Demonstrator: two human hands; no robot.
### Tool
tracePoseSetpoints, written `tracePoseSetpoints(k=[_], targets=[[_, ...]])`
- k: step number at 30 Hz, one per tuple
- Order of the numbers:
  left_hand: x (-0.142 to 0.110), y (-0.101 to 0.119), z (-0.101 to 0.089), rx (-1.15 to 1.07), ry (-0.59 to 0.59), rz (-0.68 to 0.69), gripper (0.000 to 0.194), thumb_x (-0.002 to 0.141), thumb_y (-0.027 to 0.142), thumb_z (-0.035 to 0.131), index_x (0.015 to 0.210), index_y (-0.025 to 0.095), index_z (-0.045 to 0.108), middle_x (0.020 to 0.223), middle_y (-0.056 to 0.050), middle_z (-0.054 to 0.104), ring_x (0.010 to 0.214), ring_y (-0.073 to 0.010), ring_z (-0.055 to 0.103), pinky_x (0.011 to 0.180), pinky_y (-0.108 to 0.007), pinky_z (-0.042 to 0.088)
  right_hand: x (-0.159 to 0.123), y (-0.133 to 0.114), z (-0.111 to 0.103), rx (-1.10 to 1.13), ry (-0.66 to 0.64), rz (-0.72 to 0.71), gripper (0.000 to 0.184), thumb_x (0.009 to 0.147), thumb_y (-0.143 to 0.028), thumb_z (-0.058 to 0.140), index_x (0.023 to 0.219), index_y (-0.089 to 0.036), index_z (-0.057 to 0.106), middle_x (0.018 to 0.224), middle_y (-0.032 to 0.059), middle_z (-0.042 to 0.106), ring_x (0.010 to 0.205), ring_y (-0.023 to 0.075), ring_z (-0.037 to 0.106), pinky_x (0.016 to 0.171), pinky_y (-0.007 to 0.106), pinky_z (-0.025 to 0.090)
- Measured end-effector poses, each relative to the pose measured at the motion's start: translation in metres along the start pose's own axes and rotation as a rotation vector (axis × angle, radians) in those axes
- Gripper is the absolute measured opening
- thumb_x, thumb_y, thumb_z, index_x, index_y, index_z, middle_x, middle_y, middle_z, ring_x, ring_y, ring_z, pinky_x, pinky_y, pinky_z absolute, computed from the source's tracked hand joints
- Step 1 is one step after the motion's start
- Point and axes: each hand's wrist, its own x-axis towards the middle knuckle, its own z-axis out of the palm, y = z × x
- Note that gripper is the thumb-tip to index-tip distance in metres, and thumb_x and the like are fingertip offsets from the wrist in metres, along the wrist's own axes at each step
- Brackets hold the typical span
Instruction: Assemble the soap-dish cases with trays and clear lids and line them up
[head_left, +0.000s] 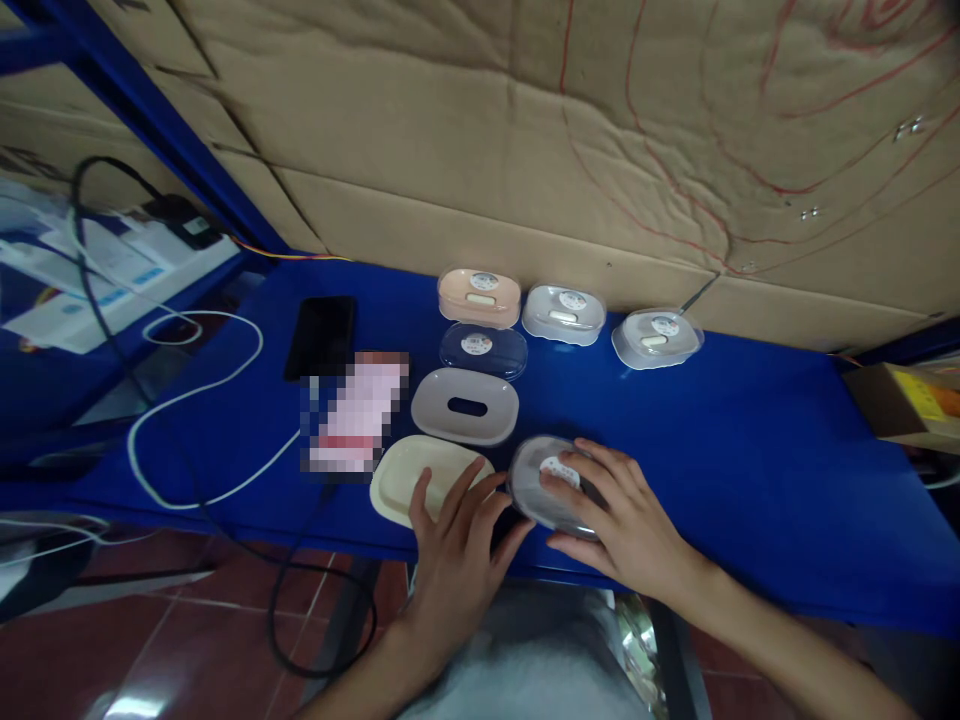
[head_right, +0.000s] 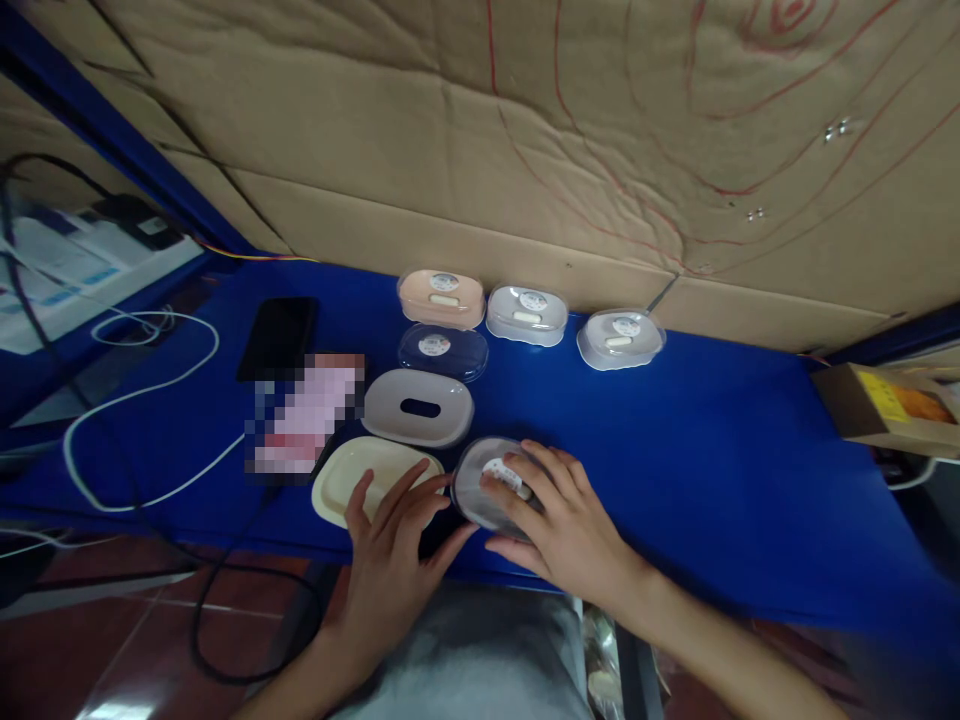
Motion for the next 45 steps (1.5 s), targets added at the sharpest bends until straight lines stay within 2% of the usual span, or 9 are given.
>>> tracePoseSetpoints(k=[6,12,15,18,23,28,33,38,45], targets=[[0.001,0.001,-0.004,0.03,0.003,0.028,0.023,0.102,0.024,0.074,0.124,0.018,0.068,0.122,-0.012,0.081,0.123,-0.0316,0.074,0.131,-0.059,0.026,-0.019,0.003,0.004,-0.119,-0.017,-0.023,0.056,0.104,-0.042,0.07,0.154,-0.023,0.059,0.146,0.013,0.069,0.149,0.0395,0.052,0.12,0.062,0.047],[-0.011,-0.009,-0.025,0.074,0.026,-0.04,0.016,0.099,0.017,0.074,0.114,0.021,0.071,0.126,-0.015,0.077,0.125,-0.0354,0.071,0.125,-0.066,0.033,-0.064,0.064,-0.018,-0.206,-0.003,0.224,0.066,0.107,-0.032,0.065,0.168,-0.03,0.04,0.16,0.0136,0.061,0.155,0.038,0.049,0.125,0.064,0.038],[-0.02,-0.017,-0.033,0.084,-0.006,-0.105,0.01,0.099,0.018,0.07,0.107,0.023,0.069,0.126,-0.014,0.076,0.127,-0.0371,0.07,0.124,-0.068,0.031,-0.075,0.086,-0.034,-0.324,0.043,0.371,0.071,0.107,-0.036,0.066,0.17,-0.029,0.036,0.167,0.0167,0.053,0.157,0.0442,0.045,0.126,0.07,0.03],[-0.023,-0.017,-0.033,0.071,-0.034,-0.088,0.013,0.099,0.016,0.067,0.109,0.024,0.069,0.123,-0.011,0.078,0.123,-0.0337,0.071,0.122,-0.064,0.033,-0.052,0.077,-0.037,-0.266,0.092,0.347,0.076,0.106,-0.04,0.067,0.172,-0.026,0.033,0.169,0.0192,0.048,0.157,0.0456,0.045,0.124,0.071,0.032],[-0.017,-0.002,-0.027,-0.035,-0.126,0.052,0.023,0.104,0.016,0.061,0.123,0.025,0.07,0.132,-0.011,0.077,0.126,-0.028,0.07,0.117,-0.051,0.037,0.035,0.03,-0.004,0.002,-0.034,-0.003,0.06,0.11,-0.033,0.057,0.168,-0.026,0.042,0.168,0.0116,0.053,0.157,0.0334,0.047,0.126,0.06,0.041],[-0.021,-0.01,-0.027,0.042,-0.08,0.018,0.028,0.103,0.014,0.064,0.129,0.025,0.068,0.138,-0.015,0.071,0.131,-0.0318,0.067,0.118,-0.058,0.039,0.094,0.027,0.033,0.111,-0.067,-0.137,0.045,0.113,-0.038,0.055,0.153,-0.018,0.06,0.157,0.0128,0.065,0.149,0.03,0.057,0.121,0.052,0.048],[-0.027,-0.027,-0.026,0.025,-0.097,-0.012,0.034,0.101,0.015,0.069,0.134,0.02,0.062,0.128,-0.014,0.075,0.127,-0.0324,0.068,0.11,-0.052,0.053,0.088,0.047,0.031,0.287,-0.024,-0.045,0.028,0.112,-0.036,0.058,0.127,-0.023,0.077,0.132,0.0083,0.079,0.131,0.0252,0.069,0.108,0.044,0.057],[-0.025,-0.025,-0.018,-0.061,-0.088,-0.022,0.039,0.102,0.016,0.068,0.14,0.022,0.059,0.128,-0.013,0.074,0.128,-0.032,0.069,0.106,-0.049,0.062,0.059,0.057,0.008,0.255,0.058,0.025,0.024,0.112,-0.029,0.058,0.128,-0.022,0.074,0.123,0.0085,0.081,0.12,0.0257,0.073,0.103,0.046,0.058],[-0.018,-0.021,-0.013,-0.201,-0.008,-0.185,0.064,0.099,0.021,0.076,0.155,0.028,0.046,0.163,-0.021,0.042,0.136,-0.034,0.066,0.102,-0.05,0.068,0.034,0.03,-0.019,0.379,0.123,-0.005,0.023,0.109,-0.021,0.062,0.13,-0.023,0.072,0.112,0.0068,0.081,0.107,0.0224,0.074,0.091,0.04,0.059]])
